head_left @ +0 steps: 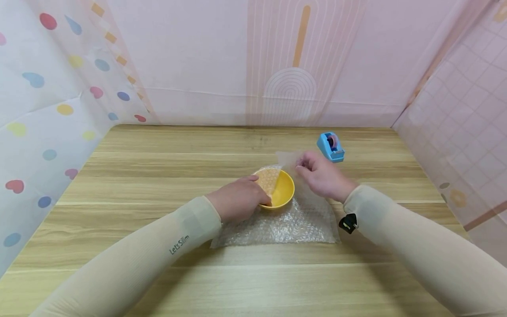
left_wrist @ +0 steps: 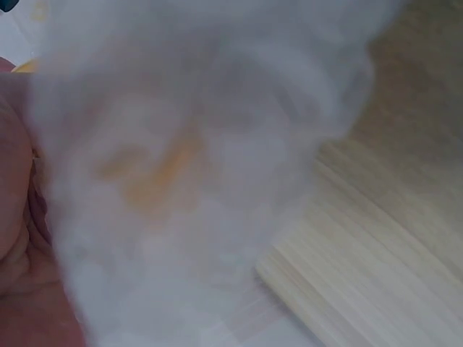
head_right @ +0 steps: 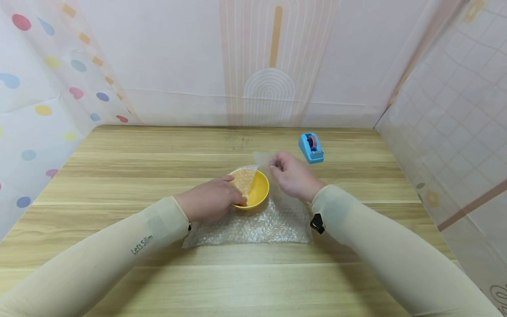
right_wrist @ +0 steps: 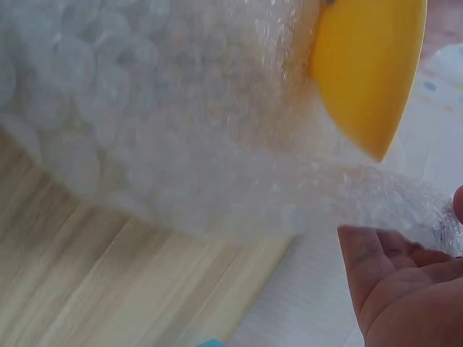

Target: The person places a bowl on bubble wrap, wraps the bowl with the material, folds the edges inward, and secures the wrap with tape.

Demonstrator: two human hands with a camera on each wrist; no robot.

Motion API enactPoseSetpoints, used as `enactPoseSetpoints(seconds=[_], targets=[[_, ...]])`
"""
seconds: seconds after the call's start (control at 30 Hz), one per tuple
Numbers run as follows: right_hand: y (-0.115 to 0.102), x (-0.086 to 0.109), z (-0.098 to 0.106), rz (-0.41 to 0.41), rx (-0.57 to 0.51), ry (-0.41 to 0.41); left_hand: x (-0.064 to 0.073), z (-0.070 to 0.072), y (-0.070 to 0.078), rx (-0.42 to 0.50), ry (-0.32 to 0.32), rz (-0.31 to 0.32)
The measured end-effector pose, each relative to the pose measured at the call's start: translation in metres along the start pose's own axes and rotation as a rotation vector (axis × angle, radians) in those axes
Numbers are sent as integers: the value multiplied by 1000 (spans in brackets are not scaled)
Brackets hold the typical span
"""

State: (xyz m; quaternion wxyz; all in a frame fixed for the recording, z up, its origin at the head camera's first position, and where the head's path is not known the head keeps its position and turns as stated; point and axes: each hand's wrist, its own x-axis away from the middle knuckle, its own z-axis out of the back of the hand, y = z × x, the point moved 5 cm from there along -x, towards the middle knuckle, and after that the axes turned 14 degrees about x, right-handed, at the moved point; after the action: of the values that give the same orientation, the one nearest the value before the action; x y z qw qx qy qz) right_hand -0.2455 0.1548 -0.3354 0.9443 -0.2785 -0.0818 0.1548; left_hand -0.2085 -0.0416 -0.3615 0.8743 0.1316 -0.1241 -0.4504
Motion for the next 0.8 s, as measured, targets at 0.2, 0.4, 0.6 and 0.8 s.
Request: enactPoseSetpoints(seconds=[0.2, 0.4, 0.6, 0.8], targets=[[-10, 5, -4, 56, 51, 7, 0, 1, 1, 5, 2, -3], [-18, 10, -9, 114, 106, 8, -1, 1, 1, -1, 3, -4], [-26, 12, -15, 168, 209, 4, -1, 1, 1, -18, 12, -13], [-34, 12, -22, 240, 314, 19, 0, 0, 1, -28, 6, -20]])
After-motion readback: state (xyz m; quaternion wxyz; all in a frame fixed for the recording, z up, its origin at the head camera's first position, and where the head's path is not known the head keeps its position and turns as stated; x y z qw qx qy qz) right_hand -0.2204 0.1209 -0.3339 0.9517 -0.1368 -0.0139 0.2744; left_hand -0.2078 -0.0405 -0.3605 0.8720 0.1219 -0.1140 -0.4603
